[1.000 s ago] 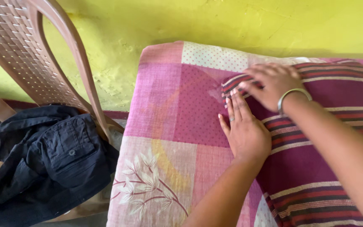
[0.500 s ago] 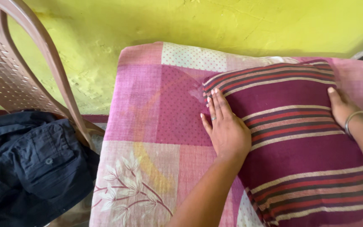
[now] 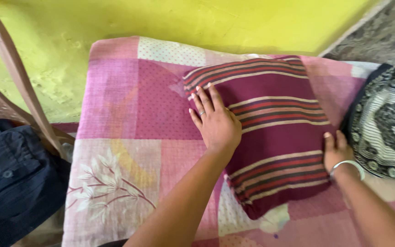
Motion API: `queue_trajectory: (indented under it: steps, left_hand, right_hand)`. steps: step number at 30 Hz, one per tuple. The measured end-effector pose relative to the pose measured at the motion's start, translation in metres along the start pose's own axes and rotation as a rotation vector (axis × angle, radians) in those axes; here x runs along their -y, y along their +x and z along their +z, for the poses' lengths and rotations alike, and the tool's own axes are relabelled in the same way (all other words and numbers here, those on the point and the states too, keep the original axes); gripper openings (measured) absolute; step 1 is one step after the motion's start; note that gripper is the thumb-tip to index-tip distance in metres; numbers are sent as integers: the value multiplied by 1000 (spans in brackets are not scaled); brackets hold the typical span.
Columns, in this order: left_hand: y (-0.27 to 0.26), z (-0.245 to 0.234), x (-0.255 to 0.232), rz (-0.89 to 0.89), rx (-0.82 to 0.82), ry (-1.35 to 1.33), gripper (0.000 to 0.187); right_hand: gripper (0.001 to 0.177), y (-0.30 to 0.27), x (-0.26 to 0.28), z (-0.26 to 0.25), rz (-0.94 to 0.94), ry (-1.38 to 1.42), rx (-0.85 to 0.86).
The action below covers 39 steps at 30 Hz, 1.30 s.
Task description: The person puts pillowcases onto various pillows and cushions by hand, smoothing the fabric over the surfaces and arranging them on a bed.
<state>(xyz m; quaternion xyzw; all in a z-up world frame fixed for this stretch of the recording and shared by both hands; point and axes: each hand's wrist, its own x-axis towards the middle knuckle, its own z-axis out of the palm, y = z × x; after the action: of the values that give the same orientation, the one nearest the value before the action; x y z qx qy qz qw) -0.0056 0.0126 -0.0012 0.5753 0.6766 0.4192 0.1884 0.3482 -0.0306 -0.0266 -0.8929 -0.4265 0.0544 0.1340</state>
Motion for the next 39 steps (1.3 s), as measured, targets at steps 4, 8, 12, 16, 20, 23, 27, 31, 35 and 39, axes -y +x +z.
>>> queue_trajectory:
  steps: [4,8,12,16,20,23,27,31,35,39]
  left_hand:
    - [-62,-2,-43,453,55,67,82]
    - [-166,1,-56,1076,679,353,87]
    - [-177,25,-22,1223,680,314,87]
    - [-159,16,-20,1184,593,546,78]
    - [-113,-2,-18,874,540,378,73]
    - [-76,-10,-7,713,425,306,68]
    - [-34,-16,15,501,279,414,64]
    - [1,-18,47,108,285,244,63]
    - [14,-10,54,-13,160,144,70]
    - [2,-12,10,233,68,392,73]
  right_hand:
    - [73,-35,-13,9,-35,11,-78]
    - [71,-51,0,-1,43,-1,-43]
    - [69,-58,19,-4,139,-110,-32]
    - [70,-49,17,-1,134,-188,-37]
    - [69,-48,15,4,135,-181,-57]
    - [68,-51,16,5,134,-174,-66]
    - [68,-54,16,2,138,-158,-42]
    - [69,-53,16,2,123,-149,-66]
    - [68,-52,15,4,132,-153,-56]
    - [67,-53,13,4,97,-146,-86]
